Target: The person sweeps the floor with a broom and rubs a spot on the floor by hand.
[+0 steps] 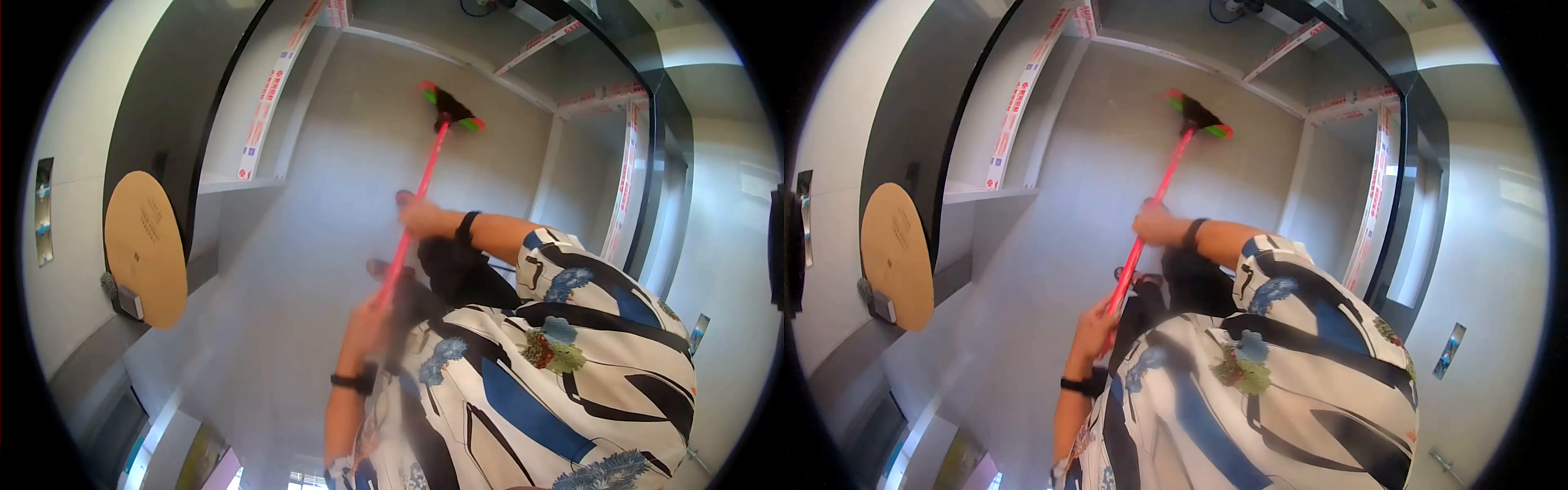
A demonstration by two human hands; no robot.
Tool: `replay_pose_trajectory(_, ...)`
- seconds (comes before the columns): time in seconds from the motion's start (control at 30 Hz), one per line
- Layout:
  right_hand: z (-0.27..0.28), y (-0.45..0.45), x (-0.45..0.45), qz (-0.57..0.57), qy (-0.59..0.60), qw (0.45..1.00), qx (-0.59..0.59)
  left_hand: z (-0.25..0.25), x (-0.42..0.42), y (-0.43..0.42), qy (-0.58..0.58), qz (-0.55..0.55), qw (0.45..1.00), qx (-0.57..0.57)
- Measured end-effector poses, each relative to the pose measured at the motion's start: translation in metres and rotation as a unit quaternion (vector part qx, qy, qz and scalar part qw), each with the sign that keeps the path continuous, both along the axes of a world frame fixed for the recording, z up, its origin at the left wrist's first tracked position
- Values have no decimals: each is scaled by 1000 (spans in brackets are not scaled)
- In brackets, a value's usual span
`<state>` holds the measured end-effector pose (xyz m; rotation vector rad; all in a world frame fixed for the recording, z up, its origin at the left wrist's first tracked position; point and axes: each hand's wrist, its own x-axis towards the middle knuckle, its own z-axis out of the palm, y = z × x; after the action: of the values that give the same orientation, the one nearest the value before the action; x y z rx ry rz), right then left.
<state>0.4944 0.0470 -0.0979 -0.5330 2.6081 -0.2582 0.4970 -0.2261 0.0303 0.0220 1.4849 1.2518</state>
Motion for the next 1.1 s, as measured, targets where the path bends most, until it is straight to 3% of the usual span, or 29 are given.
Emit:
replay_pose_trajectory(0.07,-6,50,-12,-63,-52,996,-19,-2,-28,55,-92,-4,995,27)
replay_pose_trajectory(0.13,-32,101,-22,-80,-99,991,43,-16,-46,108,-94,-2,995,22)
replay_pose_trajectory(0.33,-54,180,-50,-120,-66,990,34,-25,-79,198,-116,25,993,7)
replay_pose_trajectory(0.5,-85,117,-37,-47,-12,999,-22,-44,-40,133,-181,103,978,8)
replay_pose_trajectory(0.57,-91,67,-24,-24,1,997,-74,-22,-18,89,-178,144,972,-59)
replay_pose_trajectory(0.67,-32,-11,-24,5,-129,983,-131,35,10,39,-174,180,961,-119)
replay_pose_trajectory(0.73,-45,-47,-8,15,-105,961,-257,87,17,32,-187,225,944,-153)
replay_pose_trajectory(0.83,32,-51,-32,55,-159,953,-253,125,20,17,-166,214,944,-189)
replay_pose_trajectory(0.97,37,-63,-35,96,-112,969,-197,138,13,19,-130,196,943,-235)
replay_pose_trajectory(1.03,25,-32,-42,53,-87,965,-242,108,13,22,-136,189,953,-192)
replay_pose_trajectory(1.1,38,14,-63,74,-86,985,-128,76,7,39,-130,167,969,-127)
